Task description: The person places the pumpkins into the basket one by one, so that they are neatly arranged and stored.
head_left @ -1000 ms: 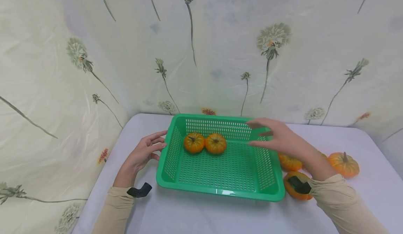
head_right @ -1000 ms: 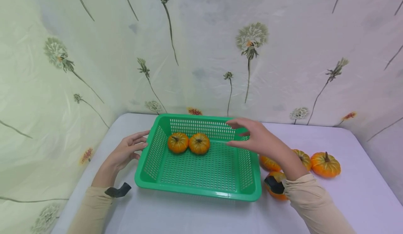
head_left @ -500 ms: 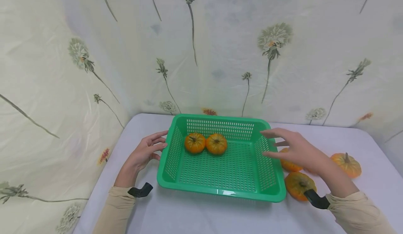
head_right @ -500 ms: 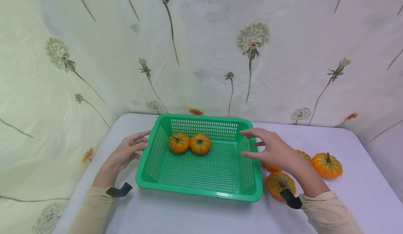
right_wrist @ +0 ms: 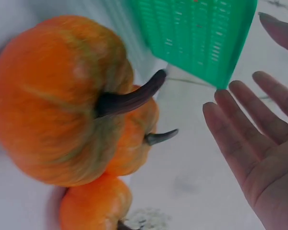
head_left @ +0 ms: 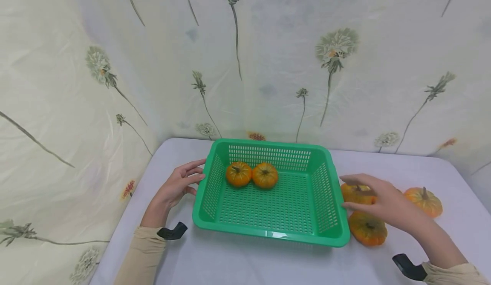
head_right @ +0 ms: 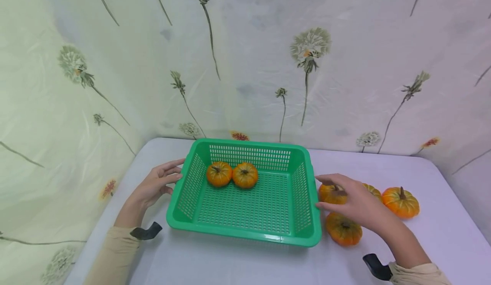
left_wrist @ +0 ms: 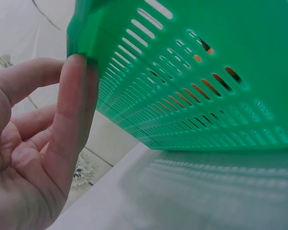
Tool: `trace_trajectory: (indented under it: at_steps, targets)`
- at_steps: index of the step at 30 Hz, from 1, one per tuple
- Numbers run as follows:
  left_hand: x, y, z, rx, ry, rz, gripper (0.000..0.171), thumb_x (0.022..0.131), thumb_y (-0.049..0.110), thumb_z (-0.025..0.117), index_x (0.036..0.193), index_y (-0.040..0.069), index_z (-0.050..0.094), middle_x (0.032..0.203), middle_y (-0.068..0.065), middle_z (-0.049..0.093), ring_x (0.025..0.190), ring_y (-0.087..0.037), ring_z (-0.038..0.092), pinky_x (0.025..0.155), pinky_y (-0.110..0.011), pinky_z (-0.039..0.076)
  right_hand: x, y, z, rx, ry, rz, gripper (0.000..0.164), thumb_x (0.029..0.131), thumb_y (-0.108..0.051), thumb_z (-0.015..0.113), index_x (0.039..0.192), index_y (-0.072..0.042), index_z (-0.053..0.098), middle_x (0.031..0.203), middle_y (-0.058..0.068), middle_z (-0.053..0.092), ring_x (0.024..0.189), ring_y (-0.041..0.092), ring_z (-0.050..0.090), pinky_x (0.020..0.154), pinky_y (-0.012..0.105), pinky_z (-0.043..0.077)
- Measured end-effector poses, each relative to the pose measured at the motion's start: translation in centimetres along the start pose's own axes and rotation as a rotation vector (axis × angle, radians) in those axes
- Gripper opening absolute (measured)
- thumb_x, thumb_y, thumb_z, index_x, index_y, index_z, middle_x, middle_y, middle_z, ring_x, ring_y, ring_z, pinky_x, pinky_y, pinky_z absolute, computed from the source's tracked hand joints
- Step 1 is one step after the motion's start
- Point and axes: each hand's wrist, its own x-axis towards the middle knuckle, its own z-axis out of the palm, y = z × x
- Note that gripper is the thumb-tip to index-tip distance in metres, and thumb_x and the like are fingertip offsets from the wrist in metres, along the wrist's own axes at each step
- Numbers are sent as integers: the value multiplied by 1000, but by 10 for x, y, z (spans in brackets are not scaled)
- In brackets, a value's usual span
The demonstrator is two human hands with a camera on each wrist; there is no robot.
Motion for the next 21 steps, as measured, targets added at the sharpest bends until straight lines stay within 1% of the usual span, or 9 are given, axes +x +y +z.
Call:
trace_trajectory:
  at_steps: [3,7,9,13,14,16,18,20,21]
  targets:
    - [0,0,0,-1,2,-4,60,101,10,65,157,8,42,112,3,69,79,-8,68,55,-20,57,-7,8,2,9,8,9,66,88,-50,79,141,-15,60,137,11,67,120,36,64,93,60,58]
    - [-1,0,0,-10,4,-10,60,101,10,65,157,8,42,111,3,69,79,-7,69,54,-20,57,-15,17,5,24,12,27,69,87,-51,80,143,-16,60,137,8,68,122,33,62,91,55,60]
    - [-1,0,0,-12,8,-14,60,101,10,65,157,9,43,110,3,69,78,-7,69,54,-20,57,-19,22,7,9,20,46,71,85,-53,80,143,-17,61,137,8,68,122,32,61,92,48,62]
    - [-2,0,1,-9,12,-19,59,101,11,65,156,11,44,110,3,69,79,-7,69,54,-20,57,-27,31,10,-34,47,78,69,83,-55,81,138,-18,64,132,8,69,119,16,60,90,30,62]
    - [-2,0,1,-8,10,-19,59,101,11,65,156,11,44,110,3,69,79,-7,69,54,-20,57,-29,33,11,-41,47,88,69,83,-56,81,137,-17,64,132,9,68,119,17,60,89,30,62]
    - [-2,1,1,-7,6,-16,59,102,11,65,157,10,43,111,3,69,80,-7,70,55,-20,57,-33,36,13,-37,40,110,69,84,-55,81,138,-16,64,134,11,67,120,20,62,91,37,62]
    - [-2,2,2,-8,4,-13,59,102,11,65,157,10,43,111,3,69,80,-7,70,55,-20,57,-37,39,14,-22,17,141,71,85,-56,80,139,-13,62,137,15,65,122,32,63,91,48,61]
    - [-2,1,2,-11,3,-11,59,102,10,64,157,10,43,112,3,69,80,-7,70,55,-20,57,-39,41,17,3,-14,176,73,86,-56,79,140,-11,60,139,19,63,122,43,62,90,56,60]
    - [-2,1,1,-12,2,-11,59,102,10,64,157,10,43,112,3,69,80,-7,70,54,-20,57,-40,42,18,19,-26,191,73,86,-55,79,140,-10,60,139,20,63,122,46,63,89,57,60]
